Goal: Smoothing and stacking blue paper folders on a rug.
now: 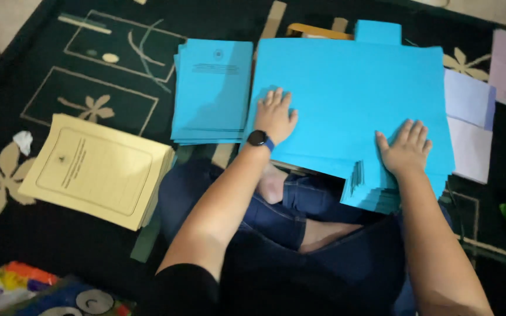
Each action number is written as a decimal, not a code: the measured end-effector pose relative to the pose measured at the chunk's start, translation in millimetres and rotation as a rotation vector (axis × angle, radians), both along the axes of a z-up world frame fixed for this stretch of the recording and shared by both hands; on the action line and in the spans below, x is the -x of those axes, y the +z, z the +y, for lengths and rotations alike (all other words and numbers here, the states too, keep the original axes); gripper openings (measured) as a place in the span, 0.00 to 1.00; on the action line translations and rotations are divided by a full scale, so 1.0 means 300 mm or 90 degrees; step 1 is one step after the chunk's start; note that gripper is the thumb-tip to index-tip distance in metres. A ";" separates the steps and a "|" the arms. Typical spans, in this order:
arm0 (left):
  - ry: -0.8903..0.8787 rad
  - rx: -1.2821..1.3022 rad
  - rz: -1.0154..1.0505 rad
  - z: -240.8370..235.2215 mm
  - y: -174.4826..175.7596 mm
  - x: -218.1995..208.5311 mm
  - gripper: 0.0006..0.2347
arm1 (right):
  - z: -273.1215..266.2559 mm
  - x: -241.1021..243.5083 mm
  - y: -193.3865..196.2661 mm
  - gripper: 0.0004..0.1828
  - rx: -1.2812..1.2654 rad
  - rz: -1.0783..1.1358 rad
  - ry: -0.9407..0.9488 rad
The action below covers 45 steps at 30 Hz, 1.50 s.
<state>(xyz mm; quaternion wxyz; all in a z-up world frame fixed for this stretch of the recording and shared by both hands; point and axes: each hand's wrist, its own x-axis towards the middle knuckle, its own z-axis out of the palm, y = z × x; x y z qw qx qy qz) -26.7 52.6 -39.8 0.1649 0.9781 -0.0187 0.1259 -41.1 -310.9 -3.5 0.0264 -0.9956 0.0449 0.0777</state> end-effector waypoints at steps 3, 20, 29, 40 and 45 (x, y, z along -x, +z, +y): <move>0.088 0.100 -0.013 0.281 -0.135 0.016 0.08 | 0.019 -0.028 -0.078 0.53 -0.005 -0.043 -0.027; 0.636 0.429 0.312 0.821 -0.237 0.113 0.25 | 1.459 -0.130 -0.474 0.47 -0.155 0.295 0.306; 0.699 0.425 0.265 0.814 -0.295 0.093 0.23 | 1.461 -0.147 -0.474 0.43 -0.127 0.346 0.278; 0.545 0.521 0.130 0.802 -0.146 0.134 0.20 | 1.478 -0.092 -0.497 0.49 -0.067 0.309 0.248; 0.581 0.524 -0.130 0.874 -0.234 0.080 0.13 | 1.539 0.000 -0.228 0.52 -0.229 0.299 0.174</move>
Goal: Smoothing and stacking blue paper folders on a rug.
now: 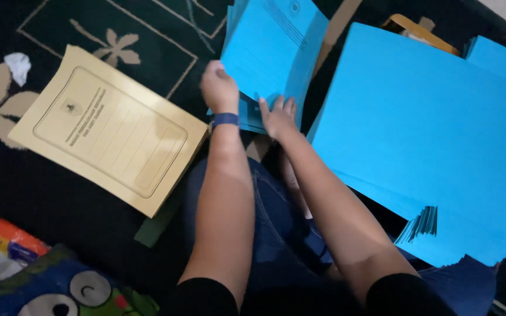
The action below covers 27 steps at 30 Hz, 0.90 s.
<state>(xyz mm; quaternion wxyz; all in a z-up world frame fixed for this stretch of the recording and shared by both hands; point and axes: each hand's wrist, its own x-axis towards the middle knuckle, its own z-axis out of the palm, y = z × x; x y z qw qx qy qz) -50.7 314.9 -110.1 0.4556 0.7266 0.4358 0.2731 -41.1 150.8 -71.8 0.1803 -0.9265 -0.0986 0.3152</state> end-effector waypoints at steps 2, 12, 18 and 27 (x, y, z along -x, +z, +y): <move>0.023 -0.089 -0.086 0.070 0.032 0.020 0.11 | -0.048 -0.134 -0.364 0.37 -0.039 -0.201 0.127; -0.341 0.133 -0.442 -0.126 0.349 0.086 0.10 | -0.545 -0.156 0.207 0.48 -0.447 -0.434 -0.268; -0.674 -0.003 -0.382 -0.637 0.540 0.103 0.10 | -1.263 0.002 0.471 0.26 -0.675 -0.497 -0.147; -0.855 -0.384 -0.230 -1.090 0.401 -0.082 0.12 | -1.771 0.099 0.378 0.33 -0.342 -0.285 -0.440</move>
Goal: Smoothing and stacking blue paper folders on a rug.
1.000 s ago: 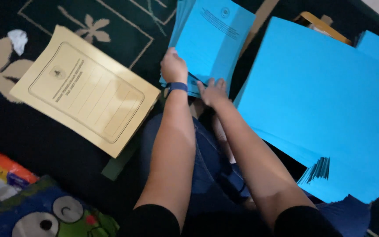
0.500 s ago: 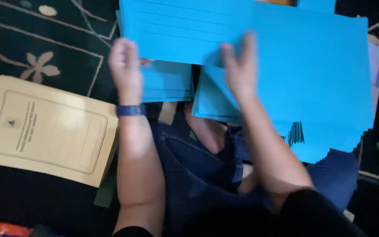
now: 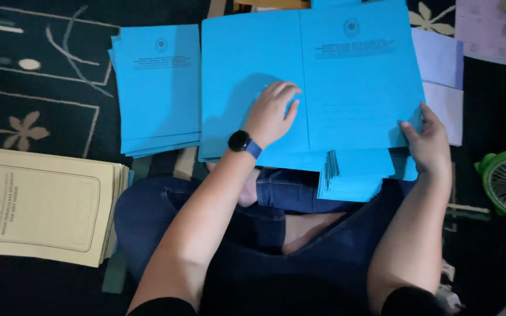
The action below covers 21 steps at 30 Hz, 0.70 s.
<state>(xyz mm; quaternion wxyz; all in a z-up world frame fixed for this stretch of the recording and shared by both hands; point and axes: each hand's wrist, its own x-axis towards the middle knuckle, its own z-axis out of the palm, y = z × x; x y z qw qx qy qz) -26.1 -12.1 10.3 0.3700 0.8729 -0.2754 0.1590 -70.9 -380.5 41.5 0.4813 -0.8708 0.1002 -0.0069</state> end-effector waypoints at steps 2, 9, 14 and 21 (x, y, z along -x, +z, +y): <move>0.007 -0.058 0.036 -0.023 -0.055 -0.026 0.15 | -0.077 -0.018 -0.058 0.32 -0.032 -0.038 0.031; 0.002 -0.224 0.123 -0.045 0.016 0.015 0.31 | -0.043 -0.003 0.008 0.36 0.021 0.060 -0.026; 0.010 -0.258 0.137 -0.054 0.029 0.019 0.34 | -0.016 0.001 0.010 0.35 0.073 0.067 -0.022; 0.001 -0.265 0.155 -0.054 0.052 0.015 0.40 | -0.016 -0.016 -0.011 0.36 0.120 0.057 -0.003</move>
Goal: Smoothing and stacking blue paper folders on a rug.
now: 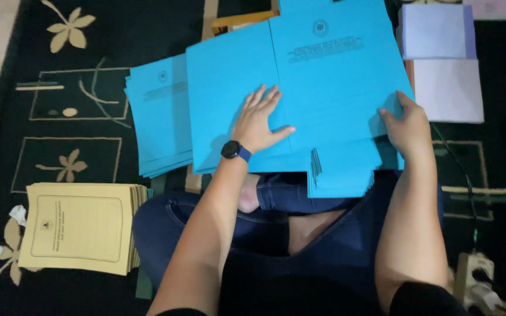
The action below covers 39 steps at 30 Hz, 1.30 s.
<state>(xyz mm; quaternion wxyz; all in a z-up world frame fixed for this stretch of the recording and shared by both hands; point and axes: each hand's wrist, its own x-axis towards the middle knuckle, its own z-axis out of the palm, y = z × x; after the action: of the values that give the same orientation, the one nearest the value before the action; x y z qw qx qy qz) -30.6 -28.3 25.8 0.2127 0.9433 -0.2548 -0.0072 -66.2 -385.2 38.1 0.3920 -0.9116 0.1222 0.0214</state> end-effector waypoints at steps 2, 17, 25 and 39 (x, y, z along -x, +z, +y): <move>0.001 0.009 0.002 0.001 -0.004 0.006 0.39 | 0.015 0.005 0.023 0.37 0.000 0.020 -0.007; -0.025 0.022 0.011 0.004 0.003 0.004 0.39 | 0.002 0.012 -0.028 0.35 0.052 -0.005 -0.017; -0.027 0.014 0.018 0.003 -0.002 -0.003 0.40 | -0.026 0.030 -0.083 0.30 0.168 -0.107 -0.004; -0.029 0.052 -0.043 0.013 -0.064 -0.020 0.25 | 0.066 0.018 0.017 0.38 -1.031 -0.014 -0.153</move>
<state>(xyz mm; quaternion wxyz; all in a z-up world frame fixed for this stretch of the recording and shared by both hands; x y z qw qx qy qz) -24.7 -24.3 6.7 0.2423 0.9275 -0.2830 0.0307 -71.7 -365.3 43.1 0.9296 -0.3271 0.1617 0.0522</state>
